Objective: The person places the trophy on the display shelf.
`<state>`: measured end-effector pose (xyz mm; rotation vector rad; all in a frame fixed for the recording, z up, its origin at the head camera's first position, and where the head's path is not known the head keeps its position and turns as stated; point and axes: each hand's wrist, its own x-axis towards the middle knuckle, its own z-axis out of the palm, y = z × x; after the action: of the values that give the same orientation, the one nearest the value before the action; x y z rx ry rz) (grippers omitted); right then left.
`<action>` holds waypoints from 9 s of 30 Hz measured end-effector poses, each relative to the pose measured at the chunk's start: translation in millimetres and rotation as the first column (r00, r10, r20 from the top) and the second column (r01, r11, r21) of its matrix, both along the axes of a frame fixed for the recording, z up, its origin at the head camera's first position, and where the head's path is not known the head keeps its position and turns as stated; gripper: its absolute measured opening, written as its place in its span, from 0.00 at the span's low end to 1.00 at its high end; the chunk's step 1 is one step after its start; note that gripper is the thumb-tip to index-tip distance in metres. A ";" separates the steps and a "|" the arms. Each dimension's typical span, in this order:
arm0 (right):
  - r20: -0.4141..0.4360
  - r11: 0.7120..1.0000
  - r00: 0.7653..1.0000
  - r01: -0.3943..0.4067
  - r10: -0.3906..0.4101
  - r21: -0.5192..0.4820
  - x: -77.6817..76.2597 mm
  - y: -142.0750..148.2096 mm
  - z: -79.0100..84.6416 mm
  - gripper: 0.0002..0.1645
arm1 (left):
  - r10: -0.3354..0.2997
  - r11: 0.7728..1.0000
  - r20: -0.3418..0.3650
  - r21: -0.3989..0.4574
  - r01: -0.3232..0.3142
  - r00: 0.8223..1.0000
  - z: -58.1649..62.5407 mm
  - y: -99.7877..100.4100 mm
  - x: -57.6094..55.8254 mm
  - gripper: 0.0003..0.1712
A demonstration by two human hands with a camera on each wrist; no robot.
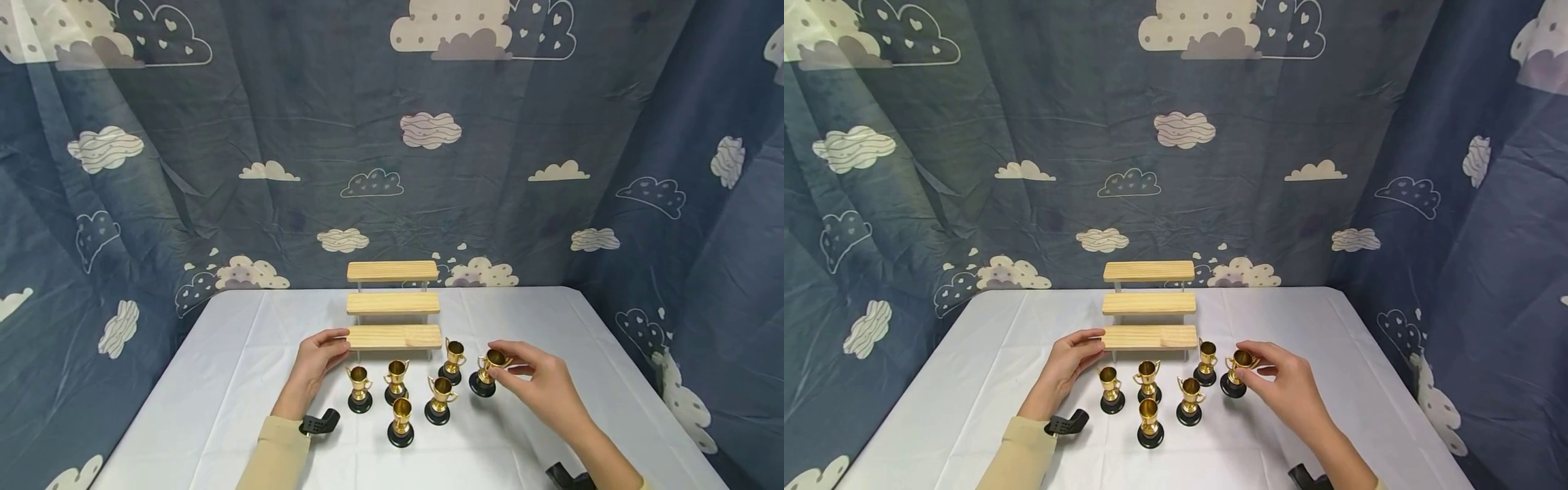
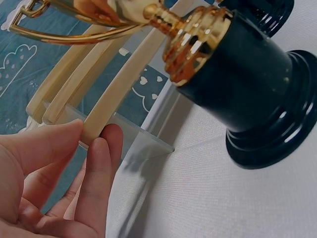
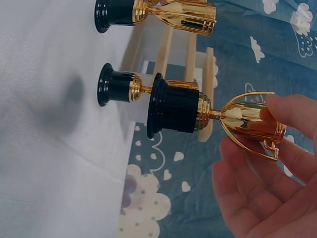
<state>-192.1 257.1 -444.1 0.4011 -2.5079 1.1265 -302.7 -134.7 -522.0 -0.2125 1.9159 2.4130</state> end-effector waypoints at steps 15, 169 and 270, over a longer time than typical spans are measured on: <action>-0.035 1.000 0.999 -0.021 0.021 -0.002 -0.9 -1.7 9.8 0.24 | 0.003 1.000 0.004 0.000 -0.003 1.000 -1.3 0.3 -0.1 0.20; 0.061 0.991 0.992 -0.114 0.109 0.074 -177.1 -126.5 98.0 0.23 | 0.026 0.998 -0.029 -0.063 -0.028 0.999 -3.6 1.0 1.3 0.16; 0.069 0.993 0.994 -0.092 0.087 0.072 -220.2 -133.4 80.9 0.42 | -0.007 0.999 -0.020 -0.033 0.006 1.000 -4.4 3.0 1.1 0.19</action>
<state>-412.4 123.7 -363.3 0.5102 -2.6189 1.0976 -301.6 -131.7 -526.4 -0.1838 1.9624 2.3905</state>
